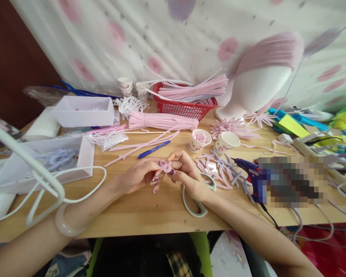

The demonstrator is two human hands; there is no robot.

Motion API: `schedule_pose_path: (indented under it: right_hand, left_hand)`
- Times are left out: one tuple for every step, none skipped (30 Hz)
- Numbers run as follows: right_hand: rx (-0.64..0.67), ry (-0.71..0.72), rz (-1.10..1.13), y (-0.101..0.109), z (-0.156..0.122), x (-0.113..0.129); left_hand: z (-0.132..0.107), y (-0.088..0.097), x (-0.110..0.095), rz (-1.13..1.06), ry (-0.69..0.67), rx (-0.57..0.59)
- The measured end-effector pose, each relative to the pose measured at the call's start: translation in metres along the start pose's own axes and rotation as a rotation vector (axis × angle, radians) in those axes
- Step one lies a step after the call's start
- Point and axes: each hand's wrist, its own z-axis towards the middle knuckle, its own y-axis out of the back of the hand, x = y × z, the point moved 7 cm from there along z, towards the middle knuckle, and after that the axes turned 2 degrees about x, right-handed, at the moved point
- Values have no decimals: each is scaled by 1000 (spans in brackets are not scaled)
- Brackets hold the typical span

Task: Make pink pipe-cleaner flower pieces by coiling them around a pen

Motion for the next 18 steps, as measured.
schedule_pose_path:
  right_hand:
    - [-11,37,-44,1,0,2]
    - [-20,82,-105,2,-1,4]
    - [-22,126,-185,2,-2,6]
    - [-23,166,-283,2,-2,7]
    - [-25,198,-393,2,-3,9]
    - [-28,223,-509,1,-3,10]
    - [-33,244,-620,1,-3,12]
    - [-34,261,-717,0,-3,13]
    - [-32,275,-794,0,-2,15]
    - [-23,286,-850,-1,-2,16]
    - [-9,294,-885,-2,-1,17]
    - [5,299,-904,-3,-1,17]
    - [18,303,-911,-3,0,17]
    - [24,306,-913,-4,0,17]
    - [27,308,-915,-4,1,17]
    - [28,310,-921,-4,1,16]
    - [28,313,-932,-4,1,15]
    - [27,314,-949,-4,1,14]
  left_hand:
    - [-1,1,0,-16,2,-9]
    - [-1,1,0,-17,-4,-29]
    - [-2,2,-1,-1,-14,-57]
    - [-2,3,-1,28,-28,-90]
    - [-3,4,-1,63,-40,-122]
    - [-3,4,-1,96,-47,-148]
    - [-2,4,0,123,-49,-169]
    - [-2,3,1,135,-47,-190]
    - [-1,3,2,131,-45,-208]
    - [-1,4,3,121,-45,-225]
    - [0,5,4,111,-44,-245]
    - [-1,6,4,104,-43,-265]
    - [-1,7,5,102,-39,-285]
    - [-1,9,5,106,-36,-305]
    - [-2,11,5,114,-38,-323]
    - [-2,12,5,126,-45,-336]
    - [-2,14,4,140,-55,-346]
    - [-2,15,3,161,-71,-353]
